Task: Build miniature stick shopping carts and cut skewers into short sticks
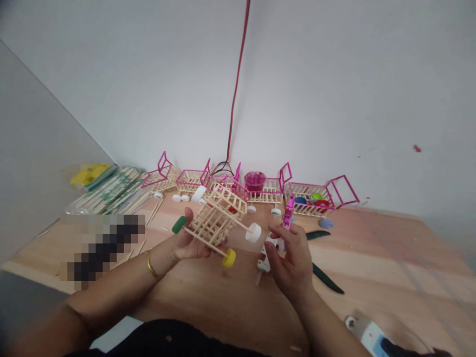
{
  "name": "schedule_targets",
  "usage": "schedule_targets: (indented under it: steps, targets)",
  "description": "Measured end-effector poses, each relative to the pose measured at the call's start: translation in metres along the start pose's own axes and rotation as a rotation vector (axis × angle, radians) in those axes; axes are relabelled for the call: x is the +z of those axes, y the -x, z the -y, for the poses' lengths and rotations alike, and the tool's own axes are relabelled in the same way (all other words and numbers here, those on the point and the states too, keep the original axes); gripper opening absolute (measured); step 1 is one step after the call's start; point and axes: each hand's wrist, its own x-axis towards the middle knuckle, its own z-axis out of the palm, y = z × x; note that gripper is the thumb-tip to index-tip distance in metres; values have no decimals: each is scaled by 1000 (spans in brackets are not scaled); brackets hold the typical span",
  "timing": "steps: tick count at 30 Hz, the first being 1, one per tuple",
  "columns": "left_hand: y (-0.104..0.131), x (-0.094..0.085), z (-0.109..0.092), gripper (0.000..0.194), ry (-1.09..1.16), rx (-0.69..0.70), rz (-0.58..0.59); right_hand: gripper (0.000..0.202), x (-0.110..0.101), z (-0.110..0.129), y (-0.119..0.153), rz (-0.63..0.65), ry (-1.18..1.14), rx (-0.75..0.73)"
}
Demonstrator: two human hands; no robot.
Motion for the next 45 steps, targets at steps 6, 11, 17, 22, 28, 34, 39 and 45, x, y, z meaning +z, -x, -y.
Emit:
schedule_targets:
  steps: [6, 11, 17, 22, 28, 34, 39, 45]
  targets:
    - [-3, 9, 0, 80, -32, -11, -45, 29, 0, 0, -1, -1, 2, -14]
    - [-4, 6, -1, 82, -73, -24, -86, 28, 0, 0, -1, 3, -1, -17]
    - [-4, 2, 0, 82, -93, -11, -76, 30, 0, 1, 0, 4, 0, -17]
    - [-3, -3, 0, 91, -105, -11, -74, 31, 0, -1, 0, 5, -13, -6]
    - [-3, -7, -1, 94, -153, 48, -52, 30, 0, 0, 0, -4, -5, -12]
    - [-2, -6, -3, 89, -258, 138, -104, 31, -1, 0, 0, 2, -12, -15]
    - [-6, 4, -3, 84, -326, 244, -150, 30, -1, 0, -1, 1, -17, -24]
    - [-9, 7, -5, 82, -442, 369, -226, 31, 0, 0, -1, -10, -19, -9]
